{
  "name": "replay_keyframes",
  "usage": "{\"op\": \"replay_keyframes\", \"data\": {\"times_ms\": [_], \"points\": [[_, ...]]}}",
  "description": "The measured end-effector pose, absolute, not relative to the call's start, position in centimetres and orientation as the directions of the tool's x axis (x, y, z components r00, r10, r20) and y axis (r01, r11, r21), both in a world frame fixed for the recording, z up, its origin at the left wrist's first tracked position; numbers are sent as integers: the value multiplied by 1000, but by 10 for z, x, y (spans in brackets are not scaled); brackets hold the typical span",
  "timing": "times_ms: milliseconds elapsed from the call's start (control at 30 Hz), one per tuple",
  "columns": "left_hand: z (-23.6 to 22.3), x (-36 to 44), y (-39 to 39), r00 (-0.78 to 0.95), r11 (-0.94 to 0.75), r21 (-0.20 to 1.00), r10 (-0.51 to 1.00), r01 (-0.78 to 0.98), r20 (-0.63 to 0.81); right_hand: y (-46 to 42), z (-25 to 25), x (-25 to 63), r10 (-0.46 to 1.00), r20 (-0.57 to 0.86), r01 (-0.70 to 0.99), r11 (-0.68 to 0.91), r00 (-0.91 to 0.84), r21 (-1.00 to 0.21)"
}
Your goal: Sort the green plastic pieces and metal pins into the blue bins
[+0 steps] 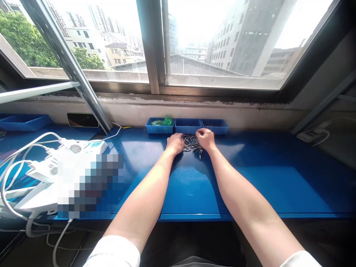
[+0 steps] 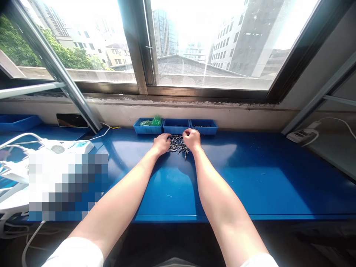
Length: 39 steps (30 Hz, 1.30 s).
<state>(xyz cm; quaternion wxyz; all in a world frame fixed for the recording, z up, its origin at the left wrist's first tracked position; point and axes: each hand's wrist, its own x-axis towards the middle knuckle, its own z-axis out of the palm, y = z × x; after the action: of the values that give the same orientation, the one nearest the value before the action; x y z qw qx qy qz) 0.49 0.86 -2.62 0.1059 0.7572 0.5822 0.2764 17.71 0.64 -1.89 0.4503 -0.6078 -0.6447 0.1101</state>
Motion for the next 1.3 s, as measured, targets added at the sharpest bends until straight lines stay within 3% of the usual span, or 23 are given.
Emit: {"op": "replay_keyframes", "data": {"times_ms": [167, 300, 533, 767, 1133, 1300], "points": [[-29, 7, 7, 276, -387, 465, 916, 796, 291, 7, -27, 165, 938, 347, 840, 186, 2, -509], [-30, 8, 6, 306, -394, 437, 916, 808, 261, 4, -27, 158, 949, 313, 872, 171, -21, -459], [-29, 8, 5, 321, -400, 404, 914, 823, 249, 0, -25, 155, 898, 439, 850, 248, -22, -465], [-28, 8, 3, 329, -399, 365, 913, 841, 240, 1, -25, 151, 920, 391, 861, 229, -38, -454], [-28, 9, 3, 317, -407, 407, 909, 818, 271, 1, -26, 144, 932, 361, 883, 187, -22, -430], [-19, 9, -3, 247, -409, 459, 895, 789, 371, -1, -23, 144, 927, 374, 836, 197, 11, -513]]}}
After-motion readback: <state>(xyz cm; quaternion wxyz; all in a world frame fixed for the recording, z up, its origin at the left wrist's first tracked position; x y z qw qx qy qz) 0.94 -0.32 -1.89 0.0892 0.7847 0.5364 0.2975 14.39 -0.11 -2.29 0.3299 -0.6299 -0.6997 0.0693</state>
